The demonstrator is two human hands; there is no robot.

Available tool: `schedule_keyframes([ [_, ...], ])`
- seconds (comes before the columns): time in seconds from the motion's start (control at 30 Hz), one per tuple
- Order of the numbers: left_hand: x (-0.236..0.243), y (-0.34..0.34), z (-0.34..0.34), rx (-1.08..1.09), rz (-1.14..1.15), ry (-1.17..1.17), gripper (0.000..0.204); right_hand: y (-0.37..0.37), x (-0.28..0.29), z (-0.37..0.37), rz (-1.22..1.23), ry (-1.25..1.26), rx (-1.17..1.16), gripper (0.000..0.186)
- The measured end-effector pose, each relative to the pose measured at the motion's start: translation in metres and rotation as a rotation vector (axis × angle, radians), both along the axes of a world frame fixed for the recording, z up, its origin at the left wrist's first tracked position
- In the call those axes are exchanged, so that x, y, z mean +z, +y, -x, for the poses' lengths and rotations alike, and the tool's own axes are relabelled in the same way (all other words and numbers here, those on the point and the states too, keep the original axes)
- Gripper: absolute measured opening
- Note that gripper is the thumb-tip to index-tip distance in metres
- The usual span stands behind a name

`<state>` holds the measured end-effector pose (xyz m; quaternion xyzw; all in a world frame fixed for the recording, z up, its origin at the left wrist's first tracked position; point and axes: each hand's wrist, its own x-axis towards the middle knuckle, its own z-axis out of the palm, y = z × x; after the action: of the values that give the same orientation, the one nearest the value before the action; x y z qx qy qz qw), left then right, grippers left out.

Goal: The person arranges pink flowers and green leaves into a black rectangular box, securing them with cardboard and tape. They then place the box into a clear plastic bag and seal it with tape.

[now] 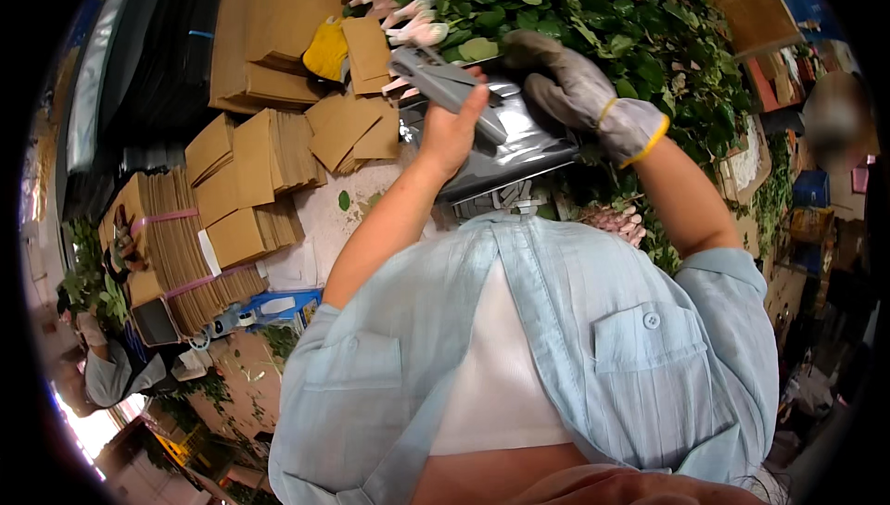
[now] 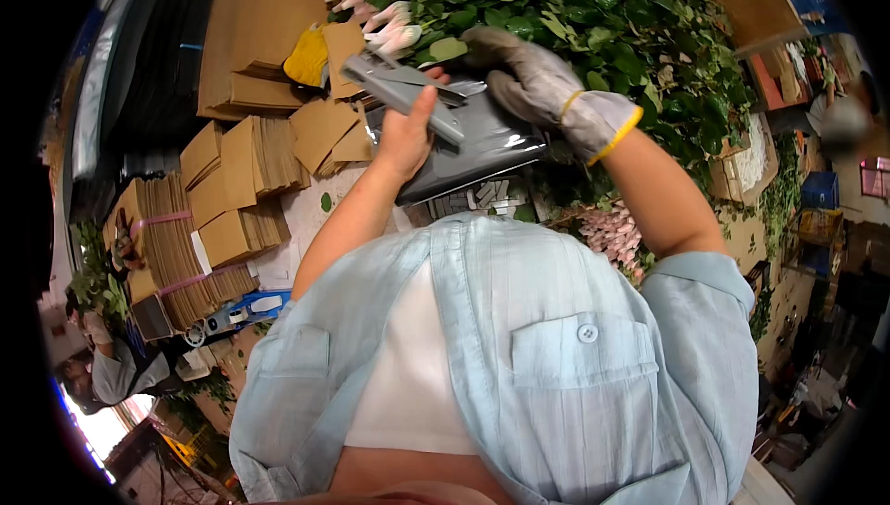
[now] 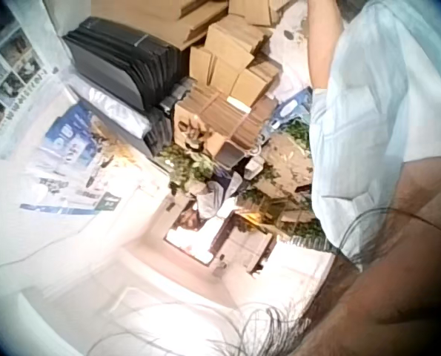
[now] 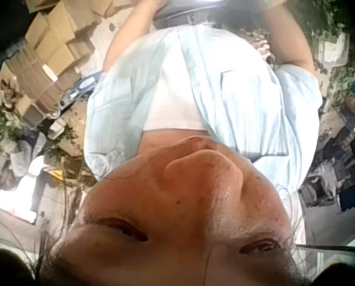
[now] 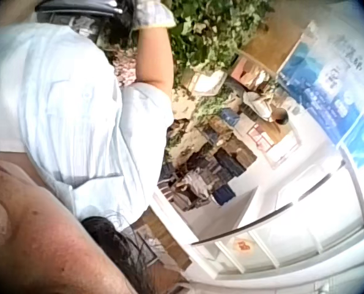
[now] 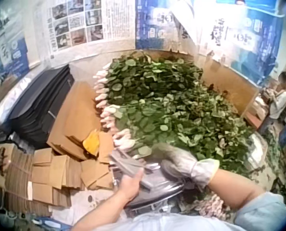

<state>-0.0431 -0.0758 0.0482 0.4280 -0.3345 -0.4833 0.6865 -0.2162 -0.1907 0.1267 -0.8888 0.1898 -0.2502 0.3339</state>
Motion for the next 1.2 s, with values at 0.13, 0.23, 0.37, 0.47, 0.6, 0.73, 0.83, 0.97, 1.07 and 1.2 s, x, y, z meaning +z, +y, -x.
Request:
schedule_keyframes([
  [0.13, 0.025, 0.015, -0.003, -0.014, -0.091, -0.58, 0.074, 0.019, 0.068, 0.028, -0.102, 0.765, -0.763, 0.073],
  [0.23, 0.022, 0.016, -0.001, -0.077, -0.096, -0.645, 0.075, 0.048, 0.065, 0.002, 0.24, 0.225, -0.228, 0.075],
  [0.37, 0.041, 0.003, -0.001, -0.457, -0.159, -1.017, 0.081, 0.022, 0.035, -0.018, 0.195, 0.391, -0.042, 0.068],
  [0.47, 0.046, 0.002, 0.01, -0.392, -0.087, -1.799, 0.079, -0.013, 0.069, 0.03, 0.254, 0.458, 0.068, 0.057],
  [0.6, 0.043, 0.0, 0.007, -0.296, -0.072, -1.674, 0.072, -0.021, 0.115, 0.067, 0.134, 0.761, 0.032, 0.056],
  [0.73, 0.037, 0.001, 0.004, -0.244, 0.002, -1.621, 0.06, -0.038, 0.103, 0.044, 0.211, 1.402, 0.021, 0.051],
  [0.83, 0.036, 0.0, 0.005, -0.166, 0.032, -1.512, 0.048, -0.054, 0.083, 0.039, -0.007, 1.282, 0.234, 0.054],
  [0.97, 0.028, 0.002, 0.004, -0.11, 0.036, -1.462, 0.044, -0.073, 0.043, 0.065, 0.05, 0.981, 0.39, 0.062],
  [1.07, 0.026, 0.001, 0.003, -0.088, 0.048, -1.476, 0.045, -0.073, 0.035, 0.069, 0.087, 0.945, 0.398, 0.062],
  [1.2, 0.027, -0.001, 0.006, -0.07, 0.02, -1.459, 0.045, -0.067, 0.031, 0.061, 0.222, 1.202, 0.191, 0.05],
])
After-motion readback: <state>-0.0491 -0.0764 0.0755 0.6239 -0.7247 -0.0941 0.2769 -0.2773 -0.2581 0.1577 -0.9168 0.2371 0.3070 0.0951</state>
